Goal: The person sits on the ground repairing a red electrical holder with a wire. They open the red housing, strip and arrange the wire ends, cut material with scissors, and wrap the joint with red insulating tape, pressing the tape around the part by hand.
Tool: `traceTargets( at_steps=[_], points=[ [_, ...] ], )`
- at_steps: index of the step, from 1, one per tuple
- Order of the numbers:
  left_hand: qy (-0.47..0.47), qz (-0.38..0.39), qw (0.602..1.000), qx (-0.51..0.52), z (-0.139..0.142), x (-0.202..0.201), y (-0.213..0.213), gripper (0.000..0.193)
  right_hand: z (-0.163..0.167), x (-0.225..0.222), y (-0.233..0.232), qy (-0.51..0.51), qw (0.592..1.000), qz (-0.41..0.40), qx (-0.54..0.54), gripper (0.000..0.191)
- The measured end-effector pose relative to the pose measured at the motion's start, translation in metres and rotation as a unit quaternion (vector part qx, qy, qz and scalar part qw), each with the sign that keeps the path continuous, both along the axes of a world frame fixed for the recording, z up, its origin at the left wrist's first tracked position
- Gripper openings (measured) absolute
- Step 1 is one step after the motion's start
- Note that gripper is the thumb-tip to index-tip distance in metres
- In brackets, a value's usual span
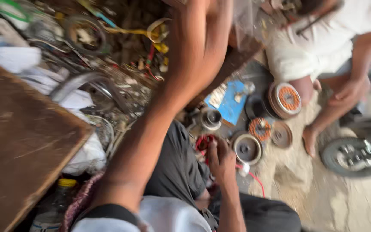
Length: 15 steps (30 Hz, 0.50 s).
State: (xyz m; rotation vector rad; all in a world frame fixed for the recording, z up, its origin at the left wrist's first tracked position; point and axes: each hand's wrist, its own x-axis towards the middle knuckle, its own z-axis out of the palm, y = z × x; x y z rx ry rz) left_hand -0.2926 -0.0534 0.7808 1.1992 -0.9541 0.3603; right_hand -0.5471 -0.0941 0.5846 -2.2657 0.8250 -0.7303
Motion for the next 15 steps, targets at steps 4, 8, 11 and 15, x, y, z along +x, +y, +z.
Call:
traceTargets(
  at_steps=[4,8,11,15],
  points=[
    [0.336,-0.346,0.876,0.021,-0.122,-0.069,0.001,0.02,-0.002,-0.007,-0.013,0.034,0.991,-0.074,0.11,0.032],
    [0.559,-0.404,0.724,0.009,-0.237,-0.089,0.032,0.019,-0.022,-0.02,-0.011,-0.103,0.961,-0.035,0.253,0.027],
    [0.548,-0.391,0.74,-0.004,-0.273,-0.102,0.045,0.02,-0.043,-0.018,-0.004,-0.046,0.961,-0.114,0.25,0.029],
    [0.408,-0.305,0.859,0.06,-0.277,-0.14,0.039,0.03,-0.068,0.002,0.008,-0.179,0.937,-0.142,0.264,0.024]
  ],
)
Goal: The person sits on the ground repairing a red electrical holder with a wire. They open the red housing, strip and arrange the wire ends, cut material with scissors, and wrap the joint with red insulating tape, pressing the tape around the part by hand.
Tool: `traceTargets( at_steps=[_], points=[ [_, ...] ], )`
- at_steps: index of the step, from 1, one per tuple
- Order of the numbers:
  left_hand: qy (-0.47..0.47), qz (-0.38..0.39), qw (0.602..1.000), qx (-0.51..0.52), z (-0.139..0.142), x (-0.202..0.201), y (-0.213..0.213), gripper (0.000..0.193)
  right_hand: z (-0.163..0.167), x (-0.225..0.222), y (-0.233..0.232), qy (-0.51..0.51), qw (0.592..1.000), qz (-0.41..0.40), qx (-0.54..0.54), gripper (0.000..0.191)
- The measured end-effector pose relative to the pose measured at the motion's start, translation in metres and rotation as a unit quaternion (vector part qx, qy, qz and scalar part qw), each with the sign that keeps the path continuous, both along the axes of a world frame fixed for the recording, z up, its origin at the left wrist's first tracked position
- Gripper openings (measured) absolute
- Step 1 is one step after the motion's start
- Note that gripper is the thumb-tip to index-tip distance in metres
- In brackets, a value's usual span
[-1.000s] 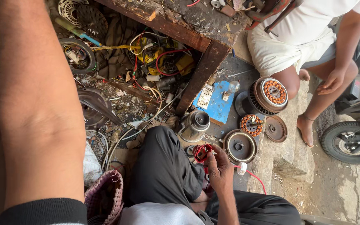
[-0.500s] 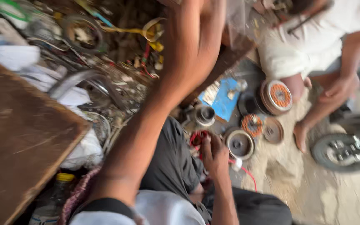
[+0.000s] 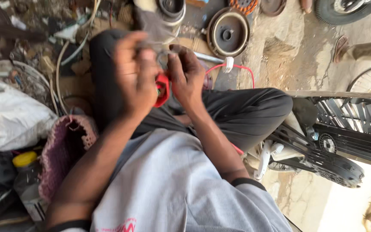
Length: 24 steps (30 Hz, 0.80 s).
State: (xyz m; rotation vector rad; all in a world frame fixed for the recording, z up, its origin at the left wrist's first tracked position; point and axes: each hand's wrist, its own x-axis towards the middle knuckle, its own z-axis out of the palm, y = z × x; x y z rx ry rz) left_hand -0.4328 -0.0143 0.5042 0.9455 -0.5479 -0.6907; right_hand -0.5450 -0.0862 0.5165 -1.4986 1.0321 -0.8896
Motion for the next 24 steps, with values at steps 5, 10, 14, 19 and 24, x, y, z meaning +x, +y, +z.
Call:
traceTargets(
  at_steps=[5,10,14,19,24],
  points=[
    [-0.128,0.023,0.991,0.018,-0.011,-0.029,-0.018,0.028,-0.012,0.015,-0.008,-0.135,0.986,-0.093,0.04,0.017],
    [-0.279,0.046,0.959,0.004,-0.011,-0.016,-0.037,0.023,-0.018,0.017,-0.056,0.002,0.983,-0.13,-0.128,0.019],
    [-0.334,0.058,0.941,0.008,0.012,-0.008,-0.049,0.025,-0.024,0.005,-0.077,0.265,0.946,-0.02,-0.188,0.022],
    [-0.305,0.013,0.952,0.005,0.022,-0.009,-0.054,0.024,-0.03,-0.013,-0.074,0.243,0.937,0.053,-0.246,0.03],
    [-0.377,0.032,0.925,-0.004,0.018,-0.013,-0.064,0.026,0.013,-0.031,-0.057,-0.188,0.98,-0.02,0.068,0.044]
  ],
)
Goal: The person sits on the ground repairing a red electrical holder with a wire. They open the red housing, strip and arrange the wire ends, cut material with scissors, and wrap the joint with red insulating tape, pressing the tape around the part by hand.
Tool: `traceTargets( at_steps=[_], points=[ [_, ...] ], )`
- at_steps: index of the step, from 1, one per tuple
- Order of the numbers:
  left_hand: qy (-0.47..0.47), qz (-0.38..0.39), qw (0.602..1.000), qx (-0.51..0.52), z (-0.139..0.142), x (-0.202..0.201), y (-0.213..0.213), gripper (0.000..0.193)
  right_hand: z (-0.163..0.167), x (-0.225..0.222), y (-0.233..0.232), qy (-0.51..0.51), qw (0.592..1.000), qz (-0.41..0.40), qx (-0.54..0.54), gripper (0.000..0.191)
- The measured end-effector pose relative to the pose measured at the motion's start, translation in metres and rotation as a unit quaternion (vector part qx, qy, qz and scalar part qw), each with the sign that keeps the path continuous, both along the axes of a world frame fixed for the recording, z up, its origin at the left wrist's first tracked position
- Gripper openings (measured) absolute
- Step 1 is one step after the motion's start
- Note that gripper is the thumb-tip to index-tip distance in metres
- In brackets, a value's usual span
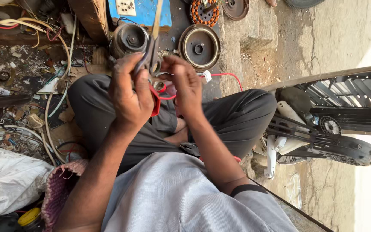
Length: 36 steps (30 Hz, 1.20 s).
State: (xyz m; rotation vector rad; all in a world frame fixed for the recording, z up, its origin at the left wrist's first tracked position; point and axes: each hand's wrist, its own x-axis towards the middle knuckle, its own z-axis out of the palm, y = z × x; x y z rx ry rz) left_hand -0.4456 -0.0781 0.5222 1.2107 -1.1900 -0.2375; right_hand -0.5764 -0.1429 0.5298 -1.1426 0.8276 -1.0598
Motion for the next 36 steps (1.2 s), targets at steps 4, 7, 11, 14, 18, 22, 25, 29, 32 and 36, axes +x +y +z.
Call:
traceTargets(
  at_steps=[4,7,11,14,18,22,25,29,32,36],
  points=[
    [-0.067,-0.038,0.997,-0.031,0.01,-0.007,-0.007,0.028,0.024,-0.006,0.0,0.072,0.996,0.05,-0.015,0.049],
    [-0.053,-0.049,0.997,-0.031,0.014,-0.012,-0.009,0.032,0.015,-0.003,-0.007,-0.002,0.998,0.064,0.013,0.039],
    [0.011,-0.074,0.997,0.005,0.002,-0.009,-0.011,0.037,0.003,-0.01,-0.011,0.053,0.997,-0.053,0.008,0.027],
    [0.032,-0.099,0.994,0.02,-0.009,-0.005,-0.017,0.037,0.003,-0.02,0.0,0.11,0.985,-0.074,-0.111,0.023],
    [0.083,-0.124,0.988,0.026,-0.006,-0.01,-0.026,0.036,0.002,-0.032,0.037,0.103,0.99,0.035,-0.088,0.016],
    [0.255,-0.179,0.949,0.048,0.007,-0.01,-0.025,0.031,-0.005,-0.045,0.046,0.112,0.991,0.073,-0.019,0.036],
    [0.345,-0.183,0.918,0.064,0.006,0.003,-0.01,0.027,-0.009,-0.052,0.04,0.156,0.985,0.02,-0.077,0.03],
    [0.334,-0.218,0.913,0.091,-0.005,0.01,0.02,0.016,-0.01,-0.052,0.038,0.095,0.991,0.056,-0.075,0.028],
    [0.21,-0.196,0.955,0.075,-0.005,0.004,0.036,0.032,-0.009,-0.048,0.04,0.093,0.993,0.052,-0.057,0.028],
    [0.004,-0.126,0.99,0.062,0.008,-0.005,0.035,0.035,-0.006,-0.046,0.039,0.096,0.993,0.04,-0.061,0.026]
  ],
)
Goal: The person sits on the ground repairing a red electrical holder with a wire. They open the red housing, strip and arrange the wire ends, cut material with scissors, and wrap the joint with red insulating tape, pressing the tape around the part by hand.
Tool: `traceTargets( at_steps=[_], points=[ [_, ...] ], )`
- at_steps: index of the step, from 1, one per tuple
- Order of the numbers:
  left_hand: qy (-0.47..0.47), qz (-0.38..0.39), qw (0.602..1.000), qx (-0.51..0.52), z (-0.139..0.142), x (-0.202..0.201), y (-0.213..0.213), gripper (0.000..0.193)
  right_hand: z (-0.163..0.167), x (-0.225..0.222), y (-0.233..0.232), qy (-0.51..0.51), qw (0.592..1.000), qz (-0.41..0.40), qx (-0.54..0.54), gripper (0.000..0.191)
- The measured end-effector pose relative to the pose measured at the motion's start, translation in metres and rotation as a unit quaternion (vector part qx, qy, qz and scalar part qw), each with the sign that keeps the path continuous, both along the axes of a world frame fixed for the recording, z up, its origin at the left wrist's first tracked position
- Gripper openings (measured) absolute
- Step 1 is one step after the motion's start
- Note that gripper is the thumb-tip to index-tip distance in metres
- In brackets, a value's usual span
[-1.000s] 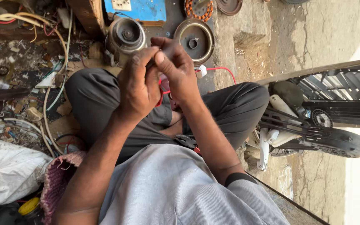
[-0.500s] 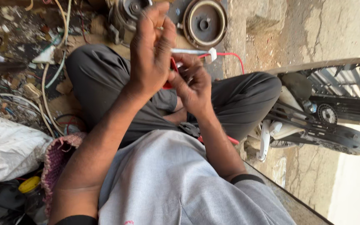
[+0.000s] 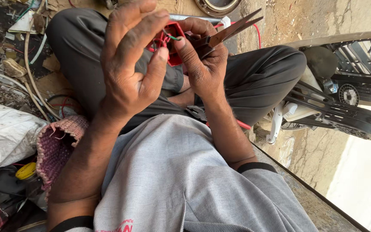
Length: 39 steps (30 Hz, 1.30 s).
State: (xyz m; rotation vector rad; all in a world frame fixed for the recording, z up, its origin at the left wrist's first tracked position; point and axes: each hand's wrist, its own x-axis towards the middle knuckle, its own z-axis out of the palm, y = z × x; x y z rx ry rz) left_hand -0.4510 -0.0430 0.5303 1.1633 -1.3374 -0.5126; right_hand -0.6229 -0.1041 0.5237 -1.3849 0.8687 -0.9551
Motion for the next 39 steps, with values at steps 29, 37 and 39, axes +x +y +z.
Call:
traceTargets(
  at_steps=[29,37,39],
  points=[
    [-0.054,-0.031,0.997,-0.041,-0.015,-0.004,-0.021,0.005,0.052,-0.017,-0.076,0.147,0.942,0.235,-0.187,0.016],
    [0.022,-0.108,0.993,-0.043,-0.007,0.003,-0.025,0.015,0.067,-0.009,-0.082,0.173,0.906,0.275,-0.272,0.014],
    [0.023,-0.101,0.993,-0.057,-0.003,0.006,-0.025,0.017,0.068,-0.009,-0.079,0.197,0.908,0.259,-0.264,0.018]
  ],
)
